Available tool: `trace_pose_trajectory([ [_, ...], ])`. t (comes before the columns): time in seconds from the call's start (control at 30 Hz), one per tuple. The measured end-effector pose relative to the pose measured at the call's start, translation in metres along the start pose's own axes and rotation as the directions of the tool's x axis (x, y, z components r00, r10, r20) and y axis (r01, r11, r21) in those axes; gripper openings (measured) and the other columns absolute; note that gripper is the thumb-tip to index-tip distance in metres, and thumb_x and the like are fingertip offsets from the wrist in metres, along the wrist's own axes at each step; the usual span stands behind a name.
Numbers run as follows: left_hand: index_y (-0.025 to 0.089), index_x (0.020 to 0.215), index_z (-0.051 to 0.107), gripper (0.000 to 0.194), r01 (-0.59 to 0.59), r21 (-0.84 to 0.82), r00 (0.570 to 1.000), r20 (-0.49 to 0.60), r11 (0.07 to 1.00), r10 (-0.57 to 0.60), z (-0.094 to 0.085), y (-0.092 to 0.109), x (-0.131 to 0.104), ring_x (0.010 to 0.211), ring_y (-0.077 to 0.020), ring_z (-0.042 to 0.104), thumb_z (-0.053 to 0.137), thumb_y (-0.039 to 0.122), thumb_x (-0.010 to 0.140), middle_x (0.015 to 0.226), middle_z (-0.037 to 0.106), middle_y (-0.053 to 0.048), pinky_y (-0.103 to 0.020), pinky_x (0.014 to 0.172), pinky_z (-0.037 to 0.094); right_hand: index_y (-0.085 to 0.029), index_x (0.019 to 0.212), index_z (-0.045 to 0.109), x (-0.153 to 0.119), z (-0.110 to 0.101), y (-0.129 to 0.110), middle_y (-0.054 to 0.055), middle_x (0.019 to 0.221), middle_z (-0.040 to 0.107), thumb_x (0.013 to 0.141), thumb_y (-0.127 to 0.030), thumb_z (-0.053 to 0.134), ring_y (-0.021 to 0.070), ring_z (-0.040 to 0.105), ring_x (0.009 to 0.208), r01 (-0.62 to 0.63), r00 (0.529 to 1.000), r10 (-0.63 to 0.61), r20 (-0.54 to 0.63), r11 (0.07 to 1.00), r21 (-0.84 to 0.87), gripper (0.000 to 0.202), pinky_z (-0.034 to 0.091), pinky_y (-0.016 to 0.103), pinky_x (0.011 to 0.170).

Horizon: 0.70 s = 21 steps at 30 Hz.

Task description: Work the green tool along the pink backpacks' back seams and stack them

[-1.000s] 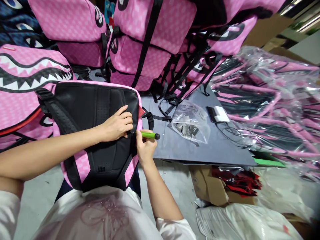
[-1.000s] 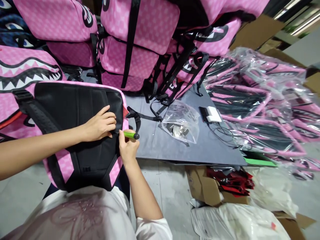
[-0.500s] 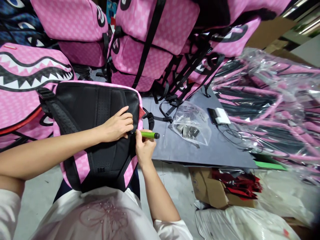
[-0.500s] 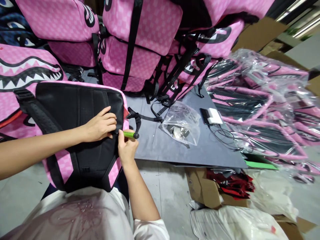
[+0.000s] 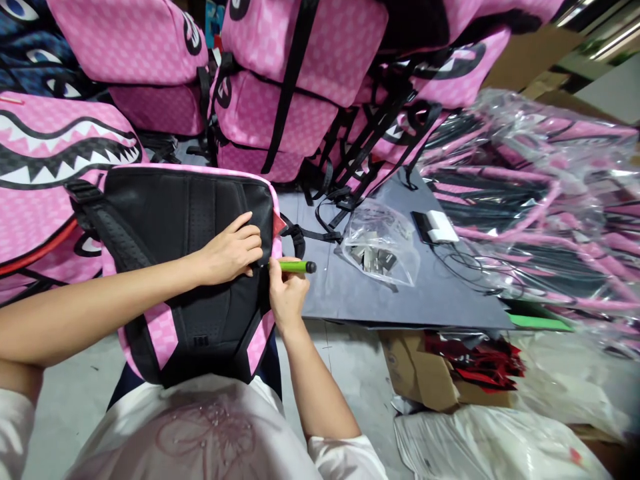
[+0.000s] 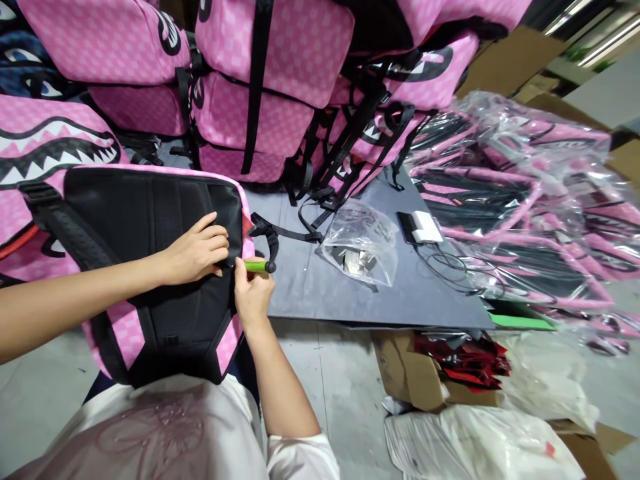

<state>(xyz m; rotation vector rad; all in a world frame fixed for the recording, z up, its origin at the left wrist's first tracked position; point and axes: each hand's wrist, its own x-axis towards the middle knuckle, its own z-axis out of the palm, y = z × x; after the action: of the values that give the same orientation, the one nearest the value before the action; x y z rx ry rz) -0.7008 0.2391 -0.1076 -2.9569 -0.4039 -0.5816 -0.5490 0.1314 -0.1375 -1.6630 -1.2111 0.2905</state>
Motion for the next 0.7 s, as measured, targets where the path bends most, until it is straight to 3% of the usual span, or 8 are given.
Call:
trace_pose_trajectory([
  [0.27, 0.017, 0.084, 0.067, 0.020, 0.010, 0.090, 0.998, 0.055, 0.996, -0.015, -0.005, 0.006, 0.002, 0.106, -0.0256, 0.059, 0.076, 0.034, 0.080, 0.091, 0.067, -0.006, -0.055, 0.117, 0.037, -0.019, 0.082, 0.064, -0.002, 0.000, 0.001, 0.003, 0.070, 0.069, 0.094, -0.045, 0.057, 0.0171, 0.065, 0.059, -0.003, 1.000, 0.003, 0.006, 1.000, -0.019, 0.029, 0.052, 0.029, 0.061],
  [0.43, 0.015, 0.081, 0.068, 0.029, 0.012, 0.161, 0.996, 0.083, 0.987, -0.026, -0.014, 0.008, 0.011, 0.090, -0.0248, 0.060, 0.080, 0.041, 0.076, 0.083, 0.067, -0.007, -0.052, 0.109, 0.041, -0.018, 0.084, 0.064, -0.003, -0.006, 0.001, 0.004, 0.073, 0.069, 0.092, -0.044, 0.060, 0.0172, 0.064, 0.062, -0.039, 0.999, 0.039, -0.008, 0.999, 0.033, 0.027, 0.052, 0.030, 0.065],
  [0.57, 0.015, 0.073, 0.065, 0.033, -0.048, 0.179, 0.996, 0.087, 0.983, 0.033, -0.041, 0.016, 0.016, 0.078, -0.0215, 0.059, 0.080, 0.045, 0.076, 0.074, 0.065, -0.005, -0.041, 0.086, 0.045, -0.017, 0.091, 0.062, -0.009, -0.020, -0.011, 0.002, 0.074, 0.066, 0.090, -0.046, 0.062, 0.0138, 0.060, 0.058, -0.119, 0.993, 0.116, 0.024, 0.955, 0.272, 0.030, 0.050, 0.027, 0.056],
  [0.7, 0.018, 0.072, 0.062, 0.030, -0.054, 0.279, 0.999, 0.011, 0.959, 0.053, -0.083, 0.039, 0.005, 0.076, -0.0195, 0.057, 0.075, 0.044, 0.082, 0.073, 0.064, -0.002, -0.039, 0.083, 0.041, -0.018, 0.088, 0.062, -0.022, -0.037, -0.028, 0.001, 0.073, 0.065, 0.089, -0.048, 0.065, 0.0130, 0.058, 0.057, -0.109, 0.994, 0.092, 0.065, 0.924, 0.365, 0.030, 0.050, 0.027, 0.055],
])
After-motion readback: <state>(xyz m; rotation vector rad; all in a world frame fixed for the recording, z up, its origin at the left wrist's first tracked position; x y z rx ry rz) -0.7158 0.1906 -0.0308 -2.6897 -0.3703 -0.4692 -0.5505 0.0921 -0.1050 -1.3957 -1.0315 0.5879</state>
